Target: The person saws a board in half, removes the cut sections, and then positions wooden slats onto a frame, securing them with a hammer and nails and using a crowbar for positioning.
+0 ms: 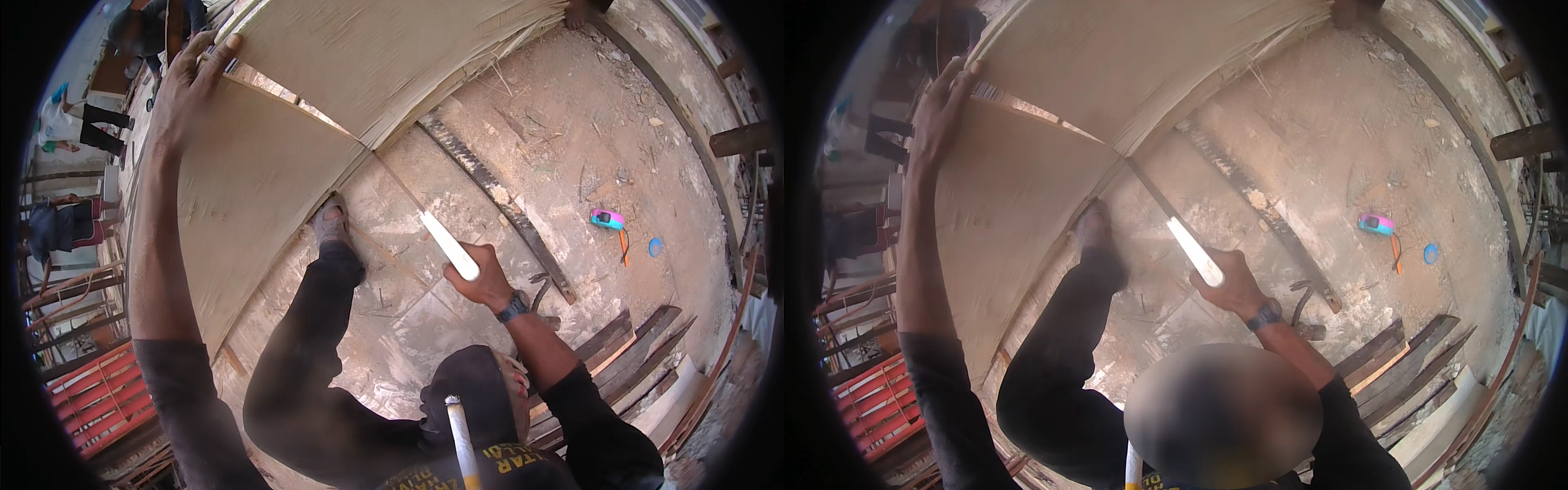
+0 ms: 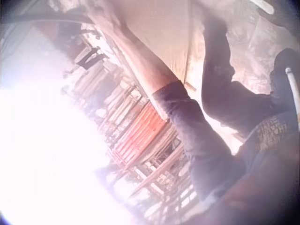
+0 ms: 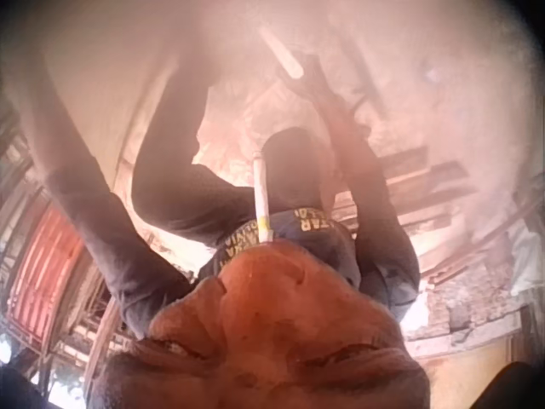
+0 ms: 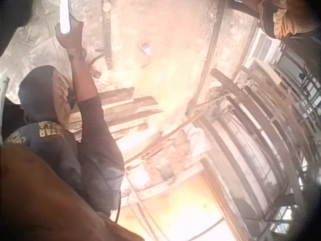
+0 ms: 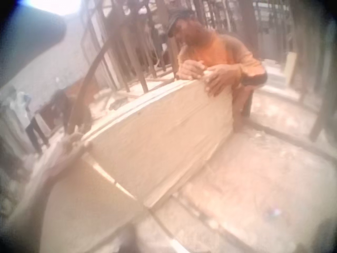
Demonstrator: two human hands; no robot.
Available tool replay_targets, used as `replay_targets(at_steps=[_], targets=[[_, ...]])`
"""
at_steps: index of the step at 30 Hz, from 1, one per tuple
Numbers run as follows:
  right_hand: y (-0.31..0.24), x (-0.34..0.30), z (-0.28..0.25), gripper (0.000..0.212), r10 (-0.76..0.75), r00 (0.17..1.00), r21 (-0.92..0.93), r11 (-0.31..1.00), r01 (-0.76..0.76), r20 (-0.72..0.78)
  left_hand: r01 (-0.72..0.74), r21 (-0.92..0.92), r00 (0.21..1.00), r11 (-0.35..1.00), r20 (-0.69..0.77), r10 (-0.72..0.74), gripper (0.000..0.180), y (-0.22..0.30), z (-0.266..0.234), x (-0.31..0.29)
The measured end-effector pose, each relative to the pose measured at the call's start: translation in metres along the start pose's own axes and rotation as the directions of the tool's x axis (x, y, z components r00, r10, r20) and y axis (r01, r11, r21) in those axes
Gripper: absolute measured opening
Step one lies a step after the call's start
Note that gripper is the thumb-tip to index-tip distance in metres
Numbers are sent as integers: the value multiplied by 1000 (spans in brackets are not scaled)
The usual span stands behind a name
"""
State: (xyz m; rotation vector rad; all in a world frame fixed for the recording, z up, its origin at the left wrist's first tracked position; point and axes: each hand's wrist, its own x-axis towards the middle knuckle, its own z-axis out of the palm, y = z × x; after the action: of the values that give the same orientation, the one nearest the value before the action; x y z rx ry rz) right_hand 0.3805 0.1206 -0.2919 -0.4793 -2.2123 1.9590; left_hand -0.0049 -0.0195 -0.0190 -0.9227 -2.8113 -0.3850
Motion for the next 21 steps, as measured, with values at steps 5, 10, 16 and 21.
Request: replay_targets(at_steps=[5, 10, 16, 21], targets=[[-4, -65, -44, 27, 79, 997, -33, 996, -78, 11, 91, -93, 996, 991, 24, -89, 73, 12, -6, 4], [17, 76, 8, 18, -37, 999, 24, 999, 38, -35, 30, 6, 999, 1000, -12, -30, 75, 29, -1, 13], [13, -83, -41, 28, -28, 997, -103, 994, 36, 78, 53, 15, 998, 998, -18, -53, 74, -1, -15, 11], [30, 56, 1, 13, -39, 999, -62, 997, 40, 9, 36, -124, 997, 992, 75, -27, 74, 12, -3, 17]])
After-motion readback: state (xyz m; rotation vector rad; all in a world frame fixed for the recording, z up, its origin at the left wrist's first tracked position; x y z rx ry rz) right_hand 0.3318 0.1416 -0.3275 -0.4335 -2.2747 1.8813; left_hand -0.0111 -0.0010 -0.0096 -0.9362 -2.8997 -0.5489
